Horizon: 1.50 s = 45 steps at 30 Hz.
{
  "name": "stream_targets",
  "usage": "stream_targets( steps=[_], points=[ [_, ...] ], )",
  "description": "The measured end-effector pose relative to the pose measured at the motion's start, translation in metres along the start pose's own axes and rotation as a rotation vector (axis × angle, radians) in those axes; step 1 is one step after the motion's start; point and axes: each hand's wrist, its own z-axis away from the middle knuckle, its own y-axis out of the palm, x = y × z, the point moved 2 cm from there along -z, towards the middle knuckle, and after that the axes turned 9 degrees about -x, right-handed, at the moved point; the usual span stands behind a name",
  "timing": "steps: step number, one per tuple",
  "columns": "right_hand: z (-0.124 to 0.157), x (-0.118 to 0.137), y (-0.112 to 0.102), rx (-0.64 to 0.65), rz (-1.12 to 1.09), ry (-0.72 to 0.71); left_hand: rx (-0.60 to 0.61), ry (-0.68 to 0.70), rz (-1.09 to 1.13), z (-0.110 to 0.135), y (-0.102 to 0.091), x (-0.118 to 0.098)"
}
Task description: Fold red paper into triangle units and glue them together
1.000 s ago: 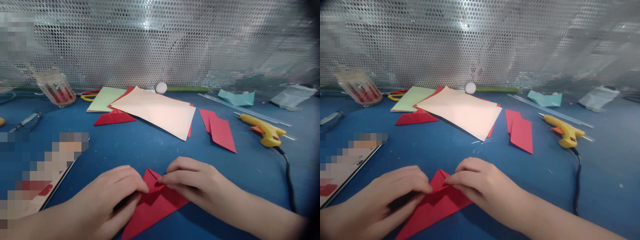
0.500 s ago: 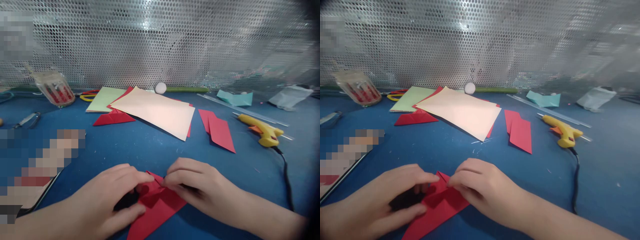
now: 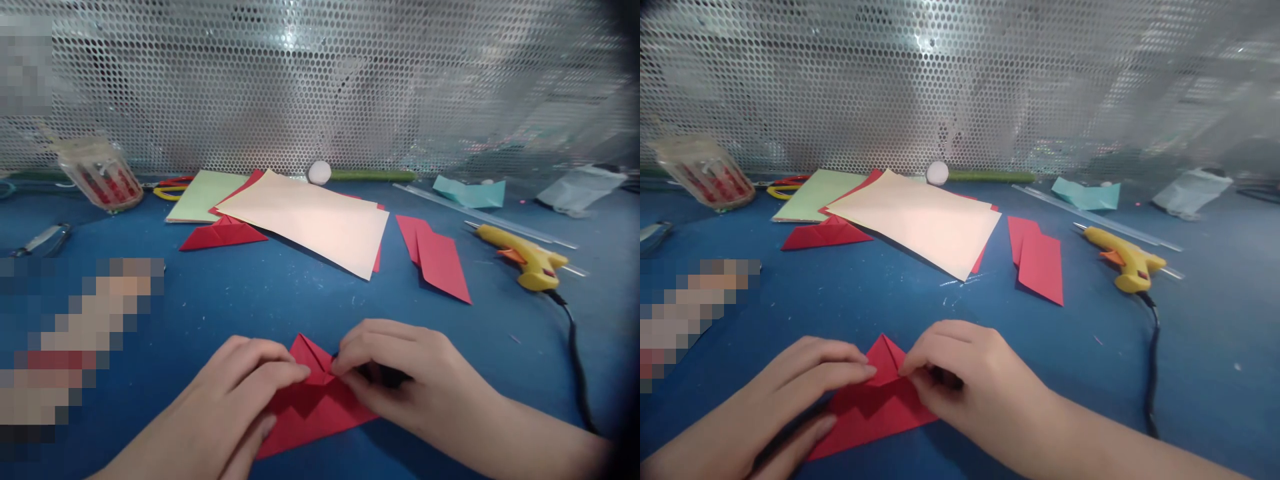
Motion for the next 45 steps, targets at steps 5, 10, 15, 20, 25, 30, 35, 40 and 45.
stream_targets(
  steps=[5,10,15,20,25,30,35,40,45],
  points=[
    [0.0,-0.003,-0.004,0.069,-0.018,-0.099,0.045,0.049,0.042,-0.002,0.001,0.003],
    [-0.001,0.003,-0.01,0.247,0.154,-0.295,0.039,0.115,-0.014,0.005,0.004,0.005],
    [-0.001,0.009,-0.012,0.276,0.233,-0.365,0.131,0.116,-0.128,0.005,0.005,0.004],
    [0.0,0.0,-0.008,0.19,0.075,-0.204,0.15,0.046,-0.14,-0.004,0.001,0.002],
    [-0.003,-0.008,-0.004,0.08,-0.041,-0.056,0.077,0.297,-0.305,-0.004,-0.006,0.003],
    [0.0,-0.004,-0.005,0.133,0.005,-0.172,0.042,0.392,-0.404,0.014,-0.003,0.007],
    [-0.004,-0.005,-0.005,0.08,-0.087,-0.035,0.017,0.313,-0.395,0.021,0.002,0.006],
    [-0.008,-0.011,-0.002,0.047,-0.048,0.203,0.043,0.302,-0.426,0.016,0.001,0.01],
    [-0.004,-0.007,-0.002,0.007,0.078,-0.06,0.081,0.426,-0.477,0.014,-0.002,0.012]
  ],
)
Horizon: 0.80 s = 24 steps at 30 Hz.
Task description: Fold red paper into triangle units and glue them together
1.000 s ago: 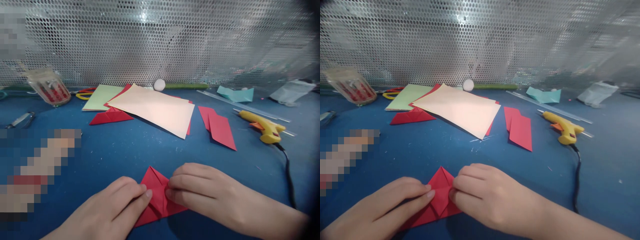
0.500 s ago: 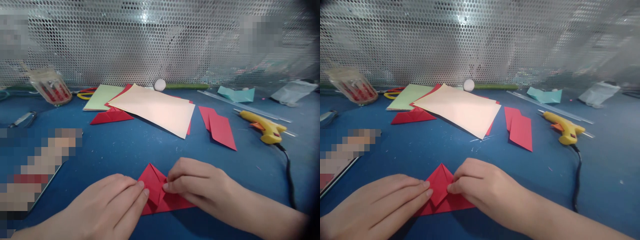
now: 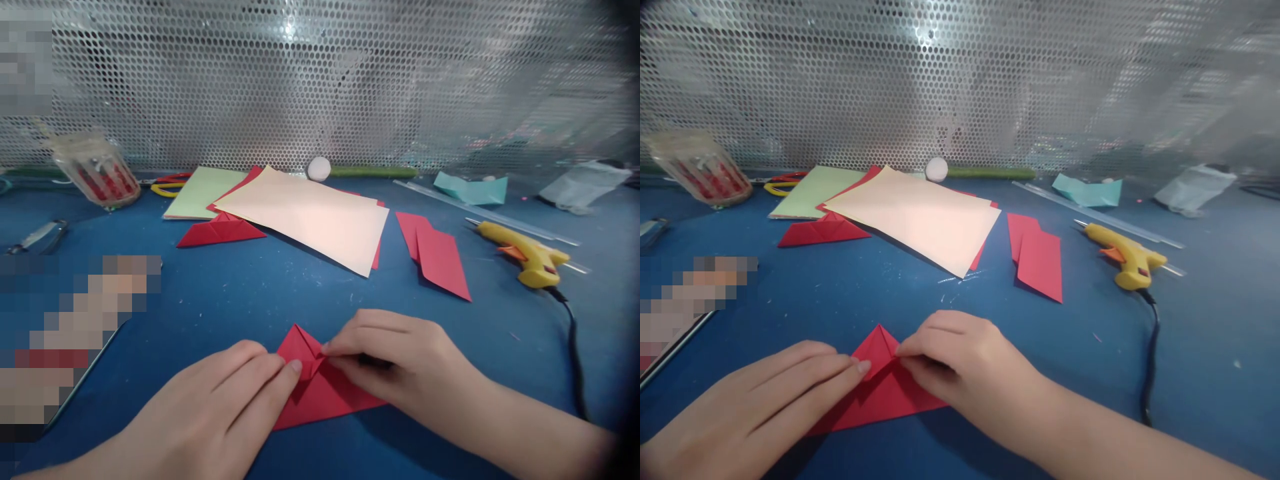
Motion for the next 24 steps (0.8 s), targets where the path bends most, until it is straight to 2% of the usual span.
stream_targets(
  steps=[4,7,9,13,16,21,24],
  points=[
    [0.0,0.005,-0.003,0.127,0.117,-0.2,0.003,-0.1,0.008,0.001,-0.002,-0.006],
    [-0.001,0.009,-0.006,0.162,0.216,-0.397,0.028,-0.028,-0.03,-0.001,-0.002,-0.011],
    [-0.002,0.011,-0.007,0.165,0.254,-0.469,0.025,0.03,-0.056,-0.004,-0.001,-0.012],
    [-0.002,0.013,-0.005,0.209,0.239,-0.533,-0.035,0.056,-0.038,-0.007,0.001,-0.011],
    [-0.002,0.013,-0.005,0.207,0.259,-0.55,-0.019,0.052,-0.058,-0.004,0.003,-0.011],
    [-0.001,0.01,-0.004,0.161,0.234,-0.543,-0.168,-0.085,0.012,0.0,0.002,-0.007],
    [0.001,0.01,-0.005,0.151,0.213,-0.551,-0.188,-0.103,0.04,-0.003,0.004,-0.006]
  ],
)
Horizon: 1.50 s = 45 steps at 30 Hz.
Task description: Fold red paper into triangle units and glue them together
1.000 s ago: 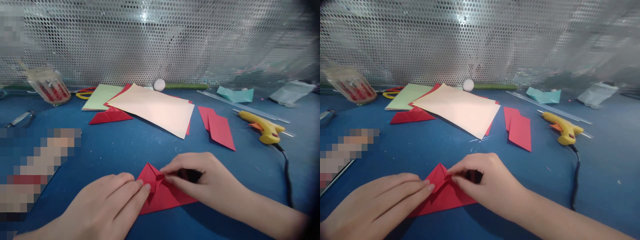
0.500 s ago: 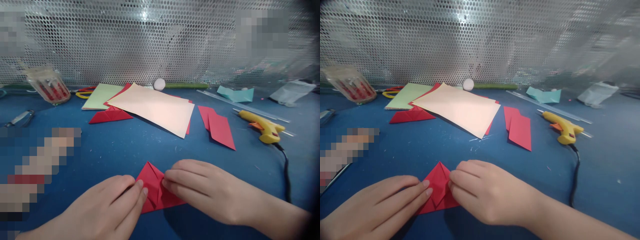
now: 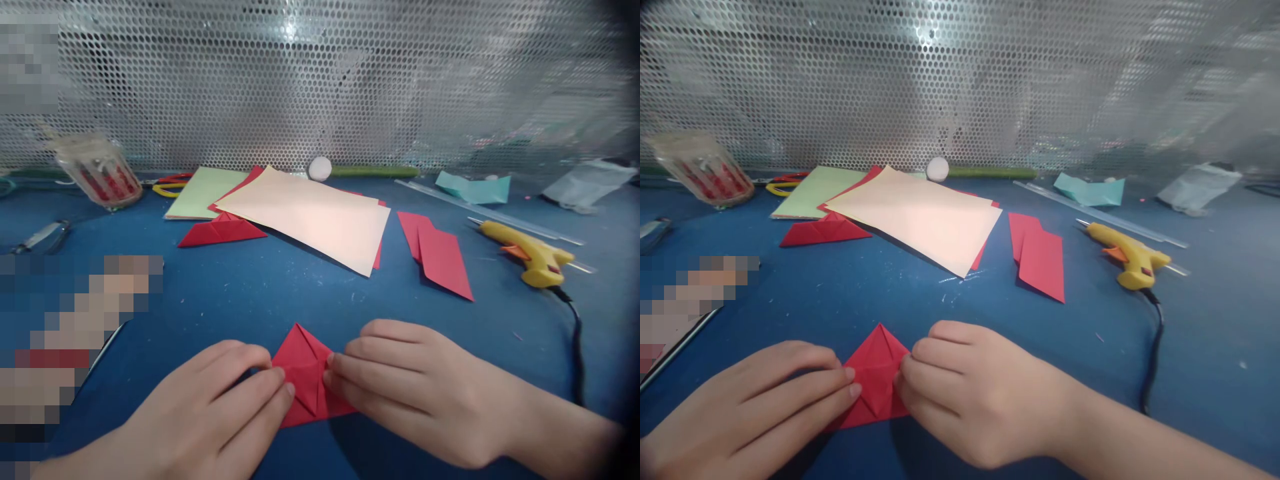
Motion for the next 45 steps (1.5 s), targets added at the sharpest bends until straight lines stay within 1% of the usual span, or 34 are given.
stream_targets(
  steps=[2,5,7,10,11,14,16,18,23,26,29,34,38,42,45],
  points=[
    [0.0,0.001,-0.001,-0.002,-0.006,-0.005,-0.014,-0.013,0.003,0.0,0.002,0.0],
    [0.0,0.001,-0.002,-0.002,0.002,-0.022,-0.017,-0.072,0.026,0.005,0.002,-0.001],
    [-0.002,0.001,-0.003,-0.007,0.011,-0.034,0.017,-0.101,0.027,0.01,0.001,-0.001],
    [-0.003,0.001,-0.003,-0.011,0.005,-0.039,0.086,-0.077,0.018,0.013,-0.002,0.0],
    [-0.003,0.001,-0.003,-0.013,0.002,-0.034,0.088,-0.073,0.032,0.011,-0.002,0.0],
    [-0.002,0.001,-0.003,-0.009,-0.001,-0.018,0.022,-0.091,0.075,0.001,-0.003,0.002],
    [-0.002,0.001,-0.003,-0.01,-0.002,-0.008,-0.036,-0.094,0.063,-0.008,-0.004,0.003],
    [-0.002,0.002,-0.003,-0.003,-0.001,0.006,-0.054,-0.064,0.036,-0.016,-0.005,0.004],
    [-0.003,0.002,-0.002,0.03,-0.001,0.041,0.041,0.023,0.007,-0.027,-0.005,0.006],
    [-0.003,0.001,-0.002,0.034,-0.006,0.054,0.046,0.041,-0.007,-0.028,-0.004,0.005],
    [-0.004,0.001,-0.001,0.039,-0.008,0.066,0.039,0.069,-0.021,-0.027,-0.004,0.004],
    [-0.004,-0.001,-0.002,0.059,-0.034,0.091,0.106,-0.014,0.034,-0.022,-0.001,0.005],
    [-0.001,-0.004,-0.003,0.09,-0.079,0.142,0.079,-0.025,0.011,-0.018,-0.002,0.003],
    [-0.001,-0.005,-0.002,0.076,-0.091,0.175,0.018,0.029,-0.154,-0.005,-0.002,-0.007],
    [0.0,-0.003,-0.001,0.067,-0.084,0.179,0.066,0.06,-0.201,0.006,0.002,-0.014]
  ],
)
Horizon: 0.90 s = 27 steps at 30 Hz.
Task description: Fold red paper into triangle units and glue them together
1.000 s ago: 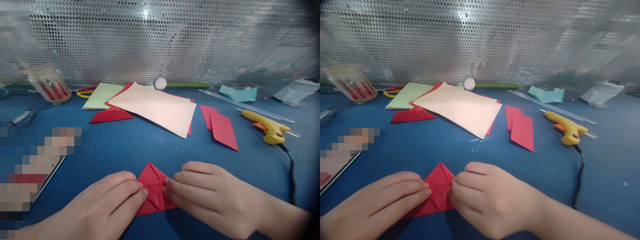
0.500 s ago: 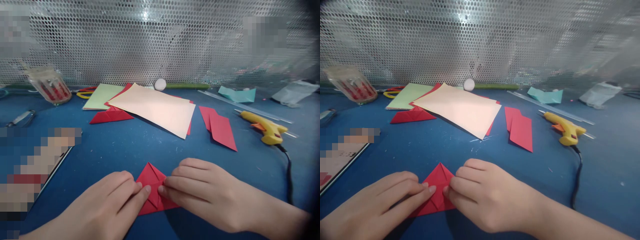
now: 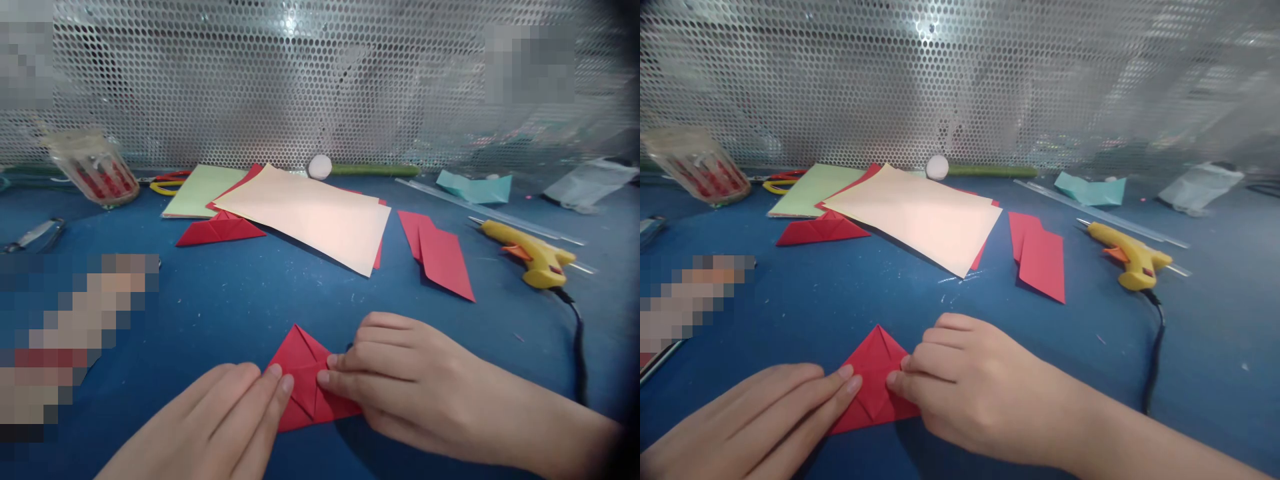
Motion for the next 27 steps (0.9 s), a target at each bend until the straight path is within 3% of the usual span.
stream_targets(
  steps=[6,17,21,27],
  points=[
    [0.005,0.003,0.001,0.043,-0.019,-0.005,-0.098,0.0,0.074,-0.001,0.002,0.001],
    [-0.001,0.005,-0.002,0.009,-0.031,0.023,0.067,0.109,0.074,0.001,-0.004,0.008],
    [0.003,0.002,-0.002,-0.033,-0.03,-0.023,0.057,0.113,0.104,0.003,-0.002,0.008],
    [0.005,-0.001,-0.004,0.003,-0.017,-0.067,0.026,0.068,0.117,0.002,0.002,0.007]
  ],
)
